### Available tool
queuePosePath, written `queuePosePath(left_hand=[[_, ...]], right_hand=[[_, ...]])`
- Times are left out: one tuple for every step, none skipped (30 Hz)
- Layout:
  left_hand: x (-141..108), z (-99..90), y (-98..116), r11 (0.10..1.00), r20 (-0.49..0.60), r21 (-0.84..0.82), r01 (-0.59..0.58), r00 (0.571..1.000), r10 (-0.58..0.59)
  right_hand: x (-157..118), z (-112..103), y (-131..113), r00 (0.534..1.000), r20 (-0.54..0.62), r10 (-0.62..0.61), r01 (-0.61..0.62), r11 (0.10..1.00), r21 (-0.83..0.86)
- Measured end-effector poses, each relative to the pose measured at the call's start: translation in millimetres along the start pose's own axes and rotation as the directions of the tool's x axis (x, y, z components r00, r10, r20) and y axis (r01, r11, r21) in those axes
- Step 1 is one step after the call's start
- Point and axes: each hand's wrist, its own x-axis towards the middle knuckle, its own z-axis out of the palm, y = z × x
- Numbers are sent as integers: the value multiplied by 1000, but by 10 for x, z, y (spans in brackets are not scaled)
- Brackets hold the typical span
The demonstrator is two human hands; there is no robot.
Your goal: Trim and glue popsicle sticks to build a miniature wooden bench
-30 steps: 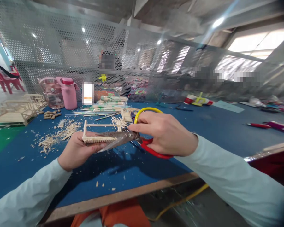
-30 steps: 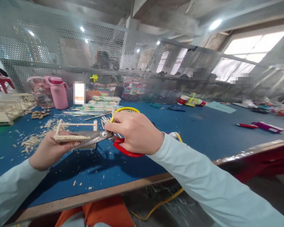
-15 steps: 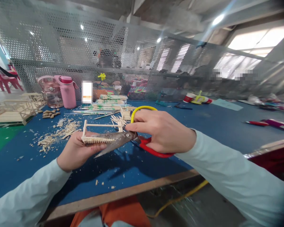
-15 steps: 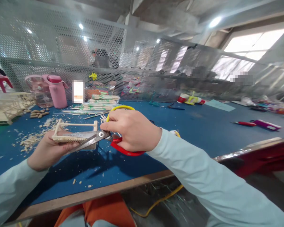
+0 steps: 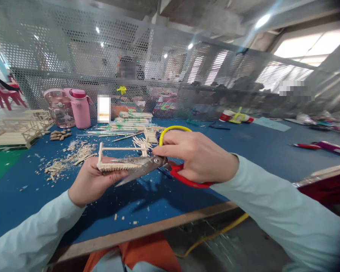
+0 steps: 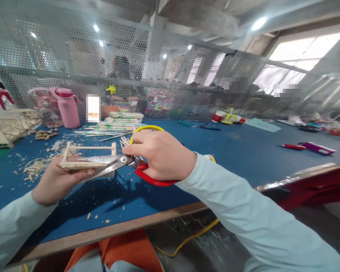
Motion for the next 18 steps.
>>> queuePosePath(left_hand=[[-4,7,2,1000,-6,-9,5,1000,-5],[-7,14,5,1000,-13,-17,7,1000,-7],[-9,19,10,1000,-17,-23,6,1000,-6],[-10,22,16,1000,-18,-27,2,1000,-3],[-10,24,21,1000,-17,-31,-1,1000,1],[-9,24,25,999,-15,-33,-5,1000,4],[-7,21,27,999,-11,-32,-6,1000,6],[-5,18,27,1000,-5,-30,-6,1000,6],[-4,13,26,1000,-1,-24,-4,1000,4],[-2,9,22,1000,3,-15,-2,1000,3],[-1,5,18,1000,8,-4,0,1000,0],[-1,3,15,1000,12,5,3,1000,-3],[-1,2,12,1000,14,10,8,1000,-8],[-2,4,11,1000,17,10,13,1000,-14],[-3,7,13,1000,20,5,19,1000,-19],[-4,11,16,1000,21,-3,25,999,-25],[-6,15,20,999,19,-11,31,999,-31],[-8,20,26,999,14,-18,36,999,-36]], right_hand=[[-7,11,0,1000,-7,3,-2,1000,6],[-13,21,0,1000,-11,5,-5,1000,13],[-19,28,-1,1000,-13,6,-6,1000,19],[-23,33,-2,1000,-12,8,-8,1000,24],[-24,33,-4,1000,-11,9,-8,1000,26],[-22,30,-6,1000,-11,10,-10,1000,24],[-17,22,-7,1000,-9,11,-11,1000,16],[-9,9,-8,1000,-7,10,-10,1000,4],[0,-6,-9,1000,-4,8,-8,1000,-8],[11,-22,-10,1000,2,2,-2,1000,-21],[22,-38,-11,1000,11,-6,7,1000,-30],[31,-52,-12,1000,23,-15,16,999,-37],[39,-62,-14,999,34,-21,22,999,-42],[43,-66,-17,999,39,-23,25,999,-45],[45,-65,-19,999,41,-24,26,999,-47],[45,-59,-22,999,38,-22,24,999,-47],[42,-49,-24,999,29,-17,19,999,-47],[38,-37,-26,1000,19,-10,11,999,-45]])
